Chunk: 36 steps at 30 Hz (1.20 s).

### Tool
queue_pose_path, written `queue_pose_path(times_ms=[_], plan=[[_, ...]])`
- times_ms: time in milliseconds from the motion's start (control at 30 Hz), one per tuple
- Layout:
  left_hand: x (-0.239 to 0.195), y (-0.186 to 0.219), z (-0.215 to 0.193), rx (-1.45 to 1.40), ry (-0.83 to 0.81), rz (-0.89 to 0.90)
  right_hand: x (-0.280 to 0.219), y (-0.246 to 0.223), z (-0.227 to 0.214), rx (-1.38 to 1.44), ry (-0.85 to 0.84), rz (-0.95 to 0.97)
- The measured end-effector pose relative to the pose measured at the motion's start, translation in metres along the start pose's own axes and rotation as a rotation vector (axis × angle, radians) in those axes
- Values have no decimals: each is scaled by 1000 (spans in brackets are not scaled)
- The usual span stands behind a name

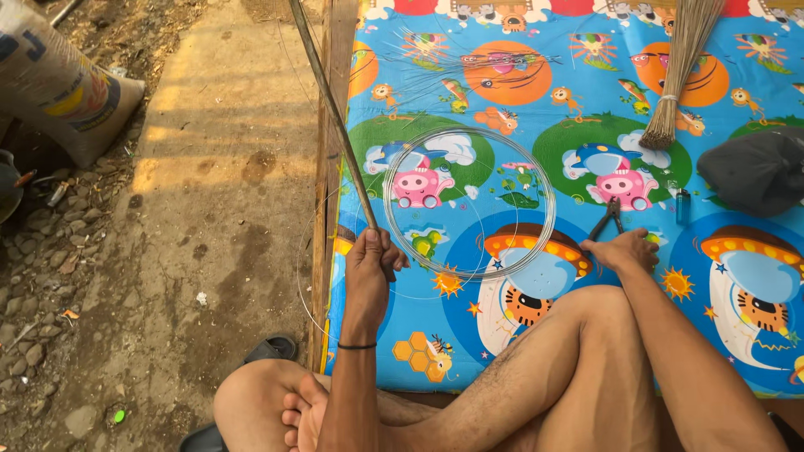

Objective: The person sits on a mat and manipulates thin metal wires, using pliers to cut and bend them. They also use a wooden stick to shape the wire into loops and secure connections.

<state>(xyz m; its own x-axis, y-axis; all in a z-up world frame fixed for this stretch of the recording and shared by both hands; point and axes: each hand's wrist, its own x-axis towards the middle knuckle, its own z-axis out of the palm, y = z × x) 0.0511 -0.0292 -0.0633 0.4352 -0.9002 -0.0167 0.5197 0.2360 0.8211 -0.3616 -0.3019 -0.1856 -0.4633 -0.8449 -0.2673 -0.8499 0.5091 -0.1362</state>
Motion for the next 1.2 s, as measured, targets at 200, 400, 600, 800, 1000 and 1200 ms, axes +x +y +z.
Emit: queue_pose_path(times_ms=[200, 400, 600, 800, 1000, 1200], plan=[[3, 10, -5, -213, -88, -80, -32, -14, -30, 441, -262, -78], [12, 7, -14, -226, -61, -101, -102, -34, -64, 1292, -934, -338], [17, -3, -18, -161, -75, -93, -235, -46, -23, 804, -920, -614], [16, -13, -17, 28, -45, -67, -306, -54, -15, 443, -702, -1181], [9, -5, -11, 149, -87, -23, -316, -69, -27, 429, -731, -1208], [6, 0, -7, 173, -82, -93, -326, -70, -31, 272, -632, -1133]])
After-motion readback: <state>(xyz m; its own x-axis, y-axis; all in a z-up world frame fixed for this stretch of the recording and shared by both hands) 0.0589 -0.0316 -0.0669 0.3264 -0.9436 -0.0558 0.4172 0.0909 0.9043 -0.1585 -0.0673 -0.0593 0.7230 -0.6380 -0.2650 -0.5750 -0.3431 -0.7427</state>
